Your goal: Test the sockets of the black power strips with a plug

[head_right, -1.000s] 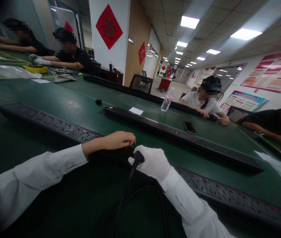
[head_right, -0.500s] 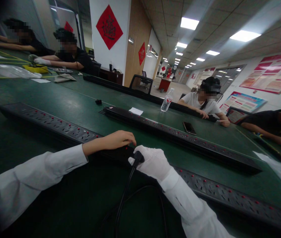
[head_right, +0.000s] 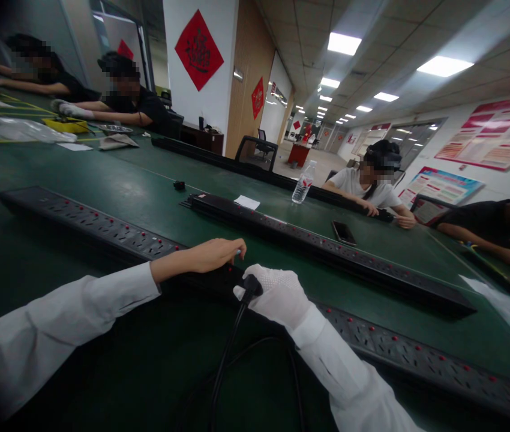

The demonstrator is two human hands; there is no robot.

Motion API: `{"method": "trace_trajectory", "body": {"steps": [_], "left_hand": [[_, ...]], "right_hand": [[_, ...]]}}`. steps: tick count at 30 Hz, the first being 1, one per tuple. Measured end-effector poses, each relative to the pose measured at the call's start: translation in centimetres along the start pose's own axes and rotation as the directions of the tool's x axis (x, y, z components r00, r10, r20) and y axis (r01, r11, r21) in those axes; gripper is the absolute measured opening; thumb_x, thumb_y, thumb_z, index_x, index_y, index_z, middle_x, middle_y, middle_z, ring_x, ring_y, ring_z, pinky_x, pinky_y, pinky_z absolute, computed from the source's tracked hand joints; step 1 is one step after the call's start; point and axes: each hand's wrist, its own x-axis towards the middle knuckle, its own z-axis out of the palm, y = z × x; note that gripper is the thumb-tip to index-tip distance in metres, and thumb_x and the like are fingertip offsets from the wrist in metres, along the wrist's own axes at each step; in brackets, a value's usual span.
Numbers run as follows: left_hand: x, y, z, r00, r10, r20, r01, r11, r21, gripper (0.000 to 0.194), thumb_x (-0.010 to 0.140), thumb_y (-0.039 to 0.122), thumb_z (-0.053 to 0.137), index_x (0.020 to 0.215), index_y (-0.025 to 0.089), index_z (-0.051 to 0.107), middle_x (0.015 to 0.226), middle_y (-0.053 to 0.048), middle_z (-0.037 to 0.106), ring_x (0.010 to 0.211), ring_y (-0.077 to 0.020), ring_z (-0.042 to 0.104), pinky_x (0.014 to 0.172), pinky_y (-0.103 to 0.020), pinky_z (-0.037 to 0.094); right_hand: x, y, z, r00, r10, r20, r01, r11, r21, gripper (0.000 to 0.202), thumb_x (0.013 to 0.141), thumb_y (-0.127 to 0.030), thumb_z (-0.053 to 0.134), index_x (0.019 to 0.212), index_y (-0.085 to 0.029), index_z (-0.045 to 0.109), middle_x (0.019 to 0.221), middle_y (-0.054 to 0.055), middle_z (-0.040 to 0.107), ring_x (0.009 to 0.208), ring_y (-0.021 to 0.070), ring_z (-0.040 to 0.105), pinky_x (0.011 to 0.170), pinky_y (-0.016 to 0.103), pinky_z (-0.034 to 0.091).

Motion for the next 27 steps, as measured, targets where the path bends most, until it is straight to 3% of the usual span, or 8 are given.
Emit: {"method": "trace_trajectory", "body": {"steps": [11, 27], "left_hand": [[0.12, -0.58, 0.64, 0.999, -0.032, -0.013, 0.032, 0.999, -0.004, 0.016, 0.087, 0.021, 0.027, 0.101, 0.02, 0.034, 0.094, -0.002, 0.061, 0.076, -0.0152, 0.058, 0.063, -0.025, 0.039], [0.07, 0.24, 0.16, 0.995, -0.095, 0.02, 0.092, 0.991, 0.094, 0.014, 0.085, 0.028, 0.03, 0.096, 0.02, 0.036, 0.086, -0.003, 0.062, 0.075, -0.017, 0.06, 0.067, -0.026, 0.041]], "right_hand": [[0.0, 0.07, -0.01, 1.0, -0.003, 0.006, 0.003, 1.0, -0.01, 0.025, 0.08, -0.047, 0.044, 0.086, -0.025, 0.056, 0.075, -0.003, 0.063, 0.065, 0.0093, 0.057, 0.059, 0.019, 0.036], [0.06, 0.06, 0.02, 1.0, -0.006, 0.005, 0.006, 1.0, -0.028, 0.024, 0.079, -0.045, 0.045, 0.086, -0.025, 0.056, 0.072, -0.004, 0.062, 0.063, 0.0079, 0.056, 0.058, 0.018, 0.035]]}}
